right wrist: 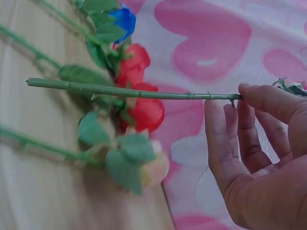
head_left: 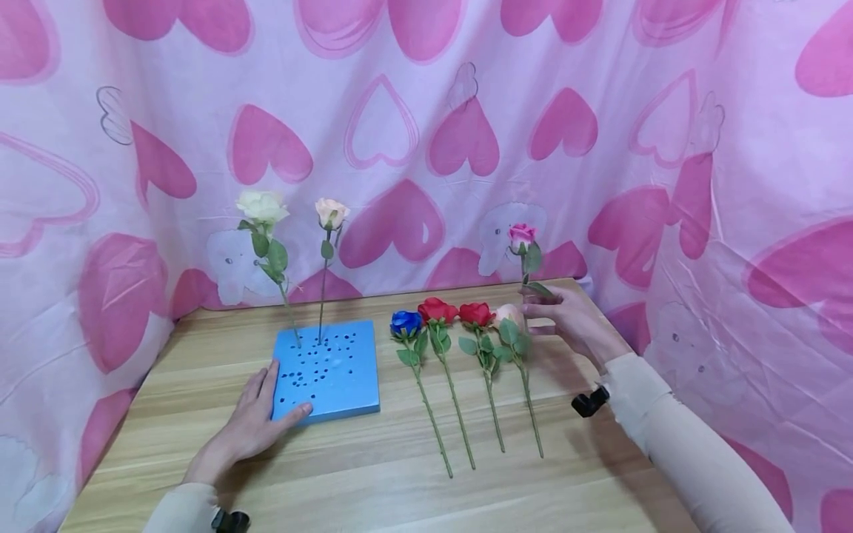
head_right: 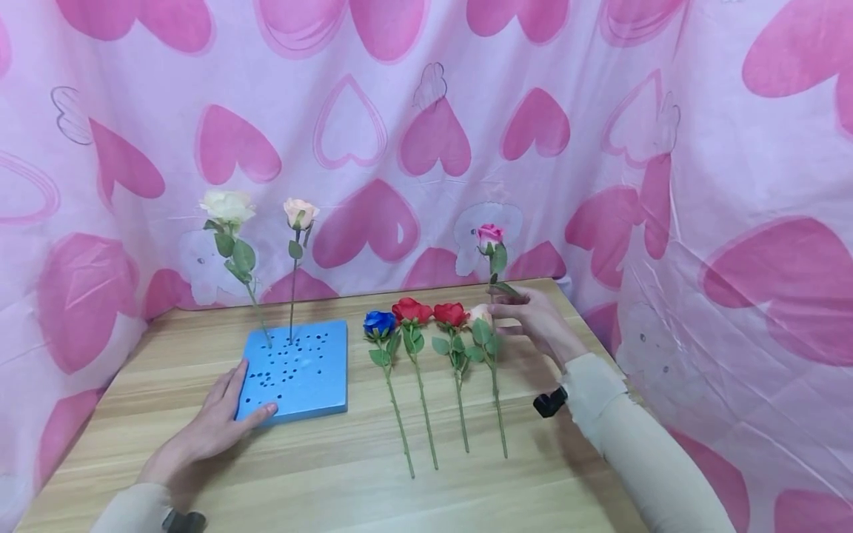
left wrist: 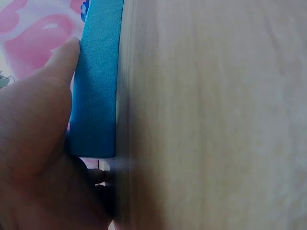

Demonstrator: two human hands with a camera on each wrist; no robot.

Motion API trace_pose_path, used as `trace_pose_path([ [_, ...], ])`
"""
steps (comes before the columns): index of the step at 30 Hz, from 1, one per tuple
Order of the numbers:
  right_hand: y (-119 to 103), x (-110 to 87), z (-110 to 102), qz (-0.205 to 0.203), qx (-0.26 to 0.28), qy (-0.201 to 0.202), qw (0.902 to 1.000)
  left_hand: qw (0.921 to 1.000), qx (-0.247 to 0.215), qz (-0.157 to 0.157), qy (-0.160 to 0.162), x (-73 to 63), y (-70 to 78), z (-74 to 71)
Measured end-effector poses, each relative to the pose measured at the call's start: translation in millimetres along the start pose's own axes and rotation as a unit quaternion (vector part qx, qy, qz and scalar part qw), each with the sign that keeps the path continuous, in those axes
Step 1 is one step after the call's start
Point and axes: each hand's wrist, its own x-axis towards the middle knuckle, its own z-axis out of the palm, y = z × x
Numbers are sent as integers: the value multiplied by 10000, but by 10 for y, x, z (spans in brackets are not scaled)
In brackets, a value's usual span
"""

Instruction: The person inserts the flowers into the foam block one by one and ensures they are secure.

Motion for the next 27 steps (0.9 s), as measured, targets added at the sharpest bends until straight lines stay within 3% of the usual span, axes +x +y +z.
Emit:
trace_pose_path([
  [7,-231,207,290,54,-53,-292,9995,10000,18,-34,36,-24,-21,-12],
  [14,-417,398,581,-38,451,-201,9988,10000,45,-85,-25,3,12,-14],
  [27,-573,611,1145,-14,561,-252,9981,10000,9,-94,-1,4,22,-16],
])
